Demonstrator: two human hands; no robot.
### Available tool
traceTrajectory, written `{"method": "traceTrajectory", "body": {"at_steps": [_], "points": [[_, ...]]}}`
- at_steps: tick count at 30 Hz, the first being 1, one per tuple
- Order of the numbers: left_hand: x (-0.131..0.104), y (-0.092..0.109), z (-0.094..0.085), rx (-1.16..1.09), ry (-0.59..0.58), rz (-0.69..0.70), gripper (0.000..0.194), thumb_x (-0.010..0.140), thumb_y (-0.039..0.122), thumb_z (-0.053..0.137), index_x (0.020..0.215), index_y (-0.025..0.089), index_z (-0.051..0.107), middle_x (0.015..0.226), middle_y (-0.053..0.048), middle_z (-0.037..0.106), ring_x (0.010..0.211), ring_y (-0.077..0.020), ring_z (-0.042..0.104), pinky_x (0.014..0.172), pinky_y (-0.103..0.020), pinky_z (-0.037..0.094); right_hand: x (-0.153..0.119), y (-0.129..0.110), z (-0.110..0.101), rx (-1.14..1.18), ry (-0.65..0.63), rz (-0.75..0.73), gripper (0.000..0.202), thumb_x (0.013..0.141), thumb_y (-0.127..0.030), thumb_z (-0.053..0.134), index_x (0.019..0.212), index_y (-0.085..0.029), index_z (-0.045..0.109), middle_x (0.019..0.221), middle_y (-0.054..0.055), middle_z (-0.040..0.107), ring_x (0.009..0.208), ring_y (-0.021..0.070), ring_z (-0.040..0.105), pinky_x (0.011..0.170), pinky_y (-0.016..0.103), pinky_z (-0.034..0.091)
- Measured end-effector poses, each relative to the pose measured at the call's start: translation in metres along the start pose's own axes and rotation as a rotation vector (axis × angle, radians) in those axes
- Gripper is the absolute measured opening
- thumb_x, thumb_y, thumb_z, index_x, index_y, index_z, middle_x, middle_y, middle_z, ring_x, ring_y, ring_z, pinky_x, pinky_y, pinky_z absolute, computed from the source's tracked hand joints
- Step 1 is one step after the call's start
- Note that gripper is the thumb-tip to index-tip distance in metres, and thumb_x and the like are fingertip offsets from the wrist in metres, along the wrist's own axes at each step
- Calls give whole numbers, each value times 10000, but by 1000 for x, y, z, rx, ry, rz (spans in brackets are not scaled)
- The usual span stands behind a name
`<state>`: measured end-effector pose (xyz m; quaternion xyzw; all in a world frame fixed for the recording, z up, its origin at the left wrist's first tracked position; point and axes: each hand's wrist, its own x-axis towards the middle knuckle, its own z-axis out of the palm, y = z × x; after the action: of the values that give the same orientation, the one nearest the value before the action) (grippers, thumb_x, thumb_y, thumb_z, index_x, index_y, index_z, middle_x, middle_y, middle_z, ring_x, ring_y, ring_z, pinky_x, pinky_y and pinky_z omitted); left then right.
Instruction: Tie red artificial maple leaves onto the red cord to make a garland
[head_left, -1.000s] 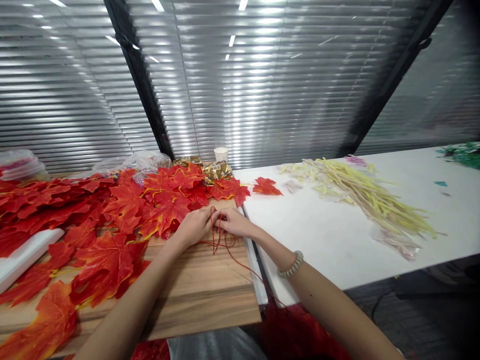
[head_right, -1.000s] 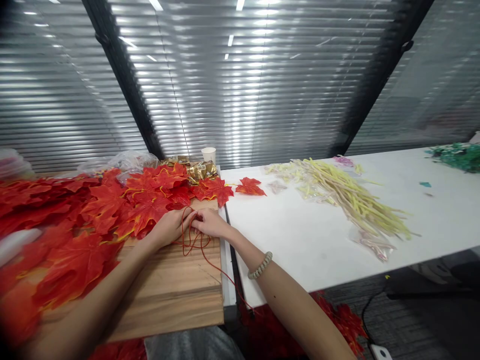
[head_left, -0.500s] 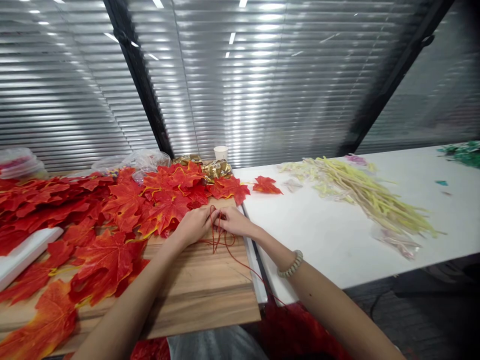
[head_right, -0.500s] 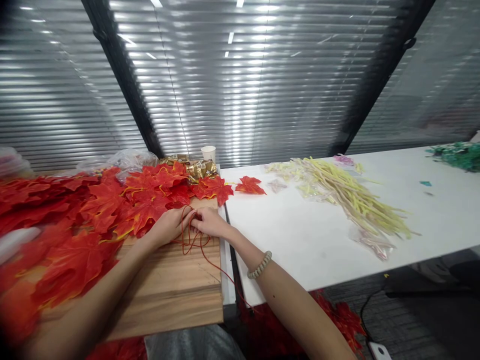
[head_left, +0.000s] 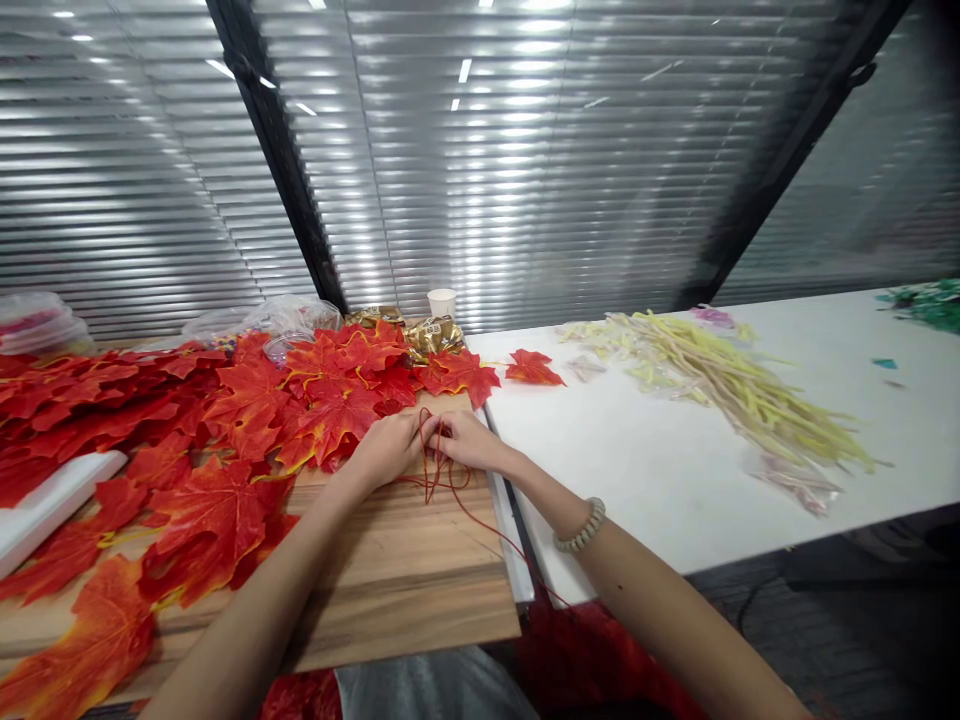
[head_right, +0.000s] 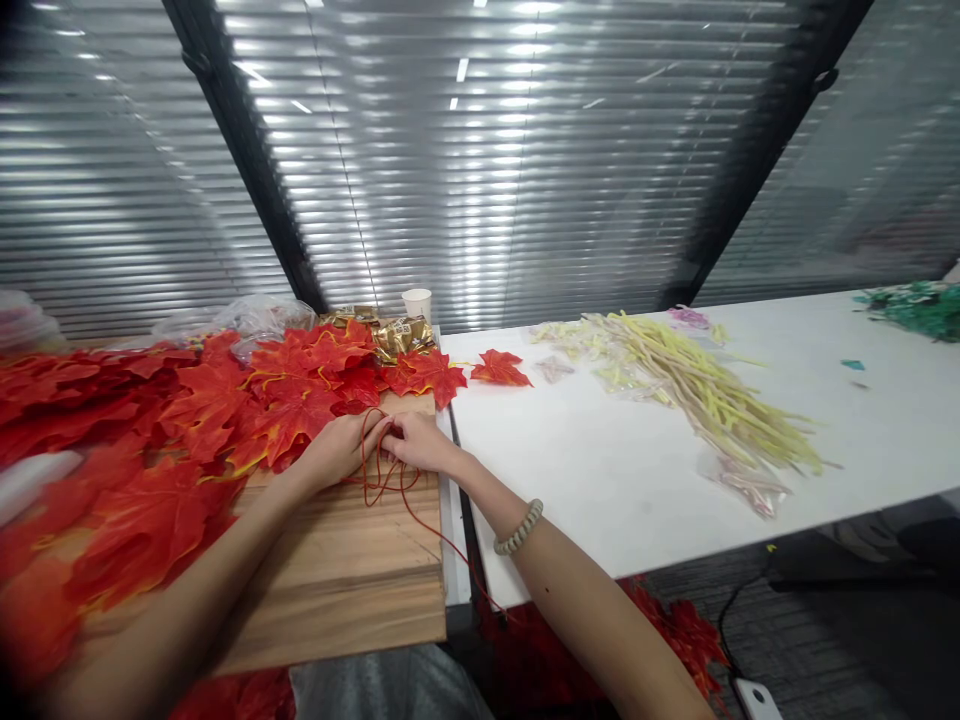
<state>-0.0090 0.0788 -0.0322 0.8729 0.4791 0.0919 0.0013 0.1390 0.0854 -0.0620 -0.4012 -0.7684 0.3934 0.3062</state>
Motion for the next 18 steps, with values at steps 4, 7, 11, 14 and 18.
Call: {"method": "traceTrajectory", "body": {"at_steps": [4,7,11,14,18], "points": [[0,0,0,4,4,6,385,914,379,213,762,182,508,770,-67,631,672,-197,600,570,-261,389,0,-2,0,26,-8,8,126,753,-71,466,680,-140,543,546,-24,548,501,98,540,499,198,399],[0,0,0,13,7,4,386,914,379,209,759,182,502,752,-65,629,664,-199,599,567,-263,383,-1,-3,0,30,-4,-1,129,753,-68,461,678,-140,537,565,-27,549,493,87,526,491,190,391],[1,-1,2,8,11,11,381,913,382,212,769,182,502,744,-62,622,660,-193,597,563,-257,371,-1,-4,-1,13,6,-6,136,749,-60,462,658,-139,525,557,-32,539,488,81,515,495,188,384],[1,-2,3,-25,21,17,377,911,380,222,770,181,509,751,-64,621,662,-193,595,567,-257,371,-2,-6,-1,6,8,5,137,750,-63,466,648,-139,517,537,-33,527,485,86,512,489,190,376],[1,-4,5,-18,34,24,382,910,390,218,780,184,513,735,-62,620,645,-198,590,563,-261,370,-1,-5,-1,4,11,16,130,758,-81,470,652,-139,519,526,-29,530,482,94,513,484,196,368]]}}
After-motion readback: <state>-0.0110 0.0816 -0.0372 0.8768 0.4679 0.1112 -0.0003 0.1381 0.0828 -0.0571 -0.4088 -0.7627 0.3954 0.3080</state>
